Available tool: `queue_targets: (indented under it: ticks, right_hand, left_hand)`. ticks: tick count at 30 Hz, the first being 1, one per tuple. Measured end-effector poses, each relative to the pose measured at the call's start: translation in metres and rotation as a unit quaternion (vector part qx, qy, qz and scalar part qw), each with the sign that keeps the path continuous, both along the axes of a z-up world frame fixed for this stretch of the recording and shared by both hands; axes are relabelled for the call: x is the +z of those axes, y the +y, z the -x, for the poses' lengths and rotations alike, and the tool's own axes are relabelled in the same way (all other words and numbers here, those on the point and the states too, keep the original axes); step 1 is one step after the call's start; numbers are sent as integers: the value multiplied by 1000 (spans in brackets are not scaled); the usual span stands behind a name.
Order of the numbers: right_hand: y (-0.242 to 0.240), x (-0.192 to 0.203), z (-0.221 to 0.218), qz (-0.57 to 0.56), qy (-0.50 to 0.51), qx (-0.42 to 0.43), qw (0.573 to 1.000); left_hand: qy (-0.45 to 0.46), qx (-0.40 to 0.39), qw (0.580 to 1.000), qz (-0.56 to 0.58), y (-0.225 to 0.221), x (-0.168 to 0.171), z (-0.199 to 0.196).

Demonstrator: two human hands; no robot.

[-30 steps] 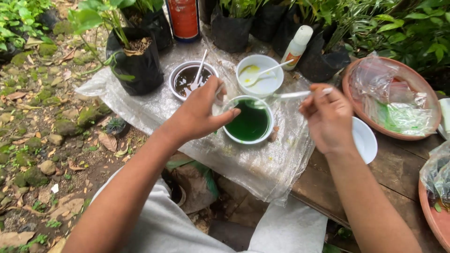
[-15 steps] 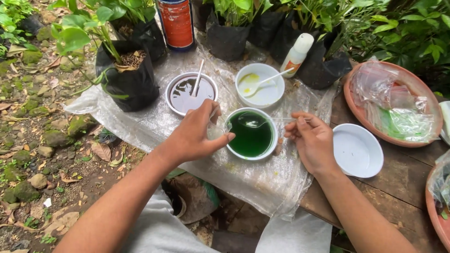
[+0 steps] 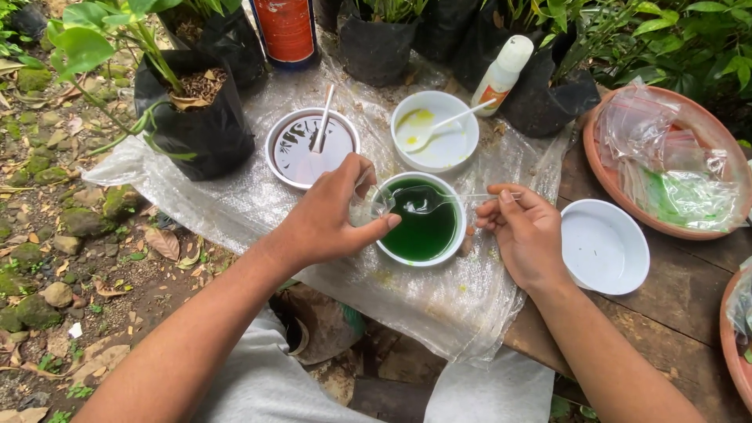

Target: Mixing a green liquid in a bowl and transferring it into small plastic bags using a small scoop.

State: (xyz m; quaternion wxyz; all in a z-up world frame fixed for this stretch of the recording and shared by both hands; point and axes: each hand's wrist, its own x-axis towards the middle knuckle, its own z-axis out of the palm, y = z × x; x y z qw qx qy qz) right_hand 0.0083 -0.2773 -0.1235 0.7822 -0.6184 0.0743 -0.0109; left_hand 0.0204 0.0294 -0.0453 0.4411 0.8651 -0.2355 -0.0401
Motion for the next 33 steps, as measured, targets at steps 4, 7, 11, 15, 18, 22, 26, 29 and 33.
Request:
queue_targets:
  ticks: [4, 7, 11, 15, 18, 22, 26, 29, 33]
  right_hand:
    - [1, 3, 1, -17, -4, -7, 1000]
    - [-2, 8, 3, -35, -9, -16, 999]
    - [-7, 23, 4, -60, -26, -23, 998]
    - [-6, 42, 9, -66, -49, -15, 996]
    - [0, 51, 12, -65, -64, 2, 996]
    - [14, 61, 16, -59, -88, 15, 994]
    - [33, 78, 26, 2, -124, 31, 992]
    - [50, 102, 37, 115, -172, 54, 977]
    - [72, 109, 50, 232, -268, 90, 931]
  left_hand:
    - [30, 3, 999, -16, -3, 1, 2]
    - [36, 10, 999, -24, -4, 2, 4]
    - [32, 8, 999, -38, -6, 1, 6]
    - [39, 12, 998, -47, -6, 1, 10]
    - [25, 8, 998, -57, -10, 5, 14]
    - [46, 8, 997, -65, -15, 13, 16]
    - [28, 6, 997, -75, -16, 15, 19]
    - [8, 6, 996, -89, -17, 18, 22]
    - [-22, 14, 997, -74, -21, 10, 22]
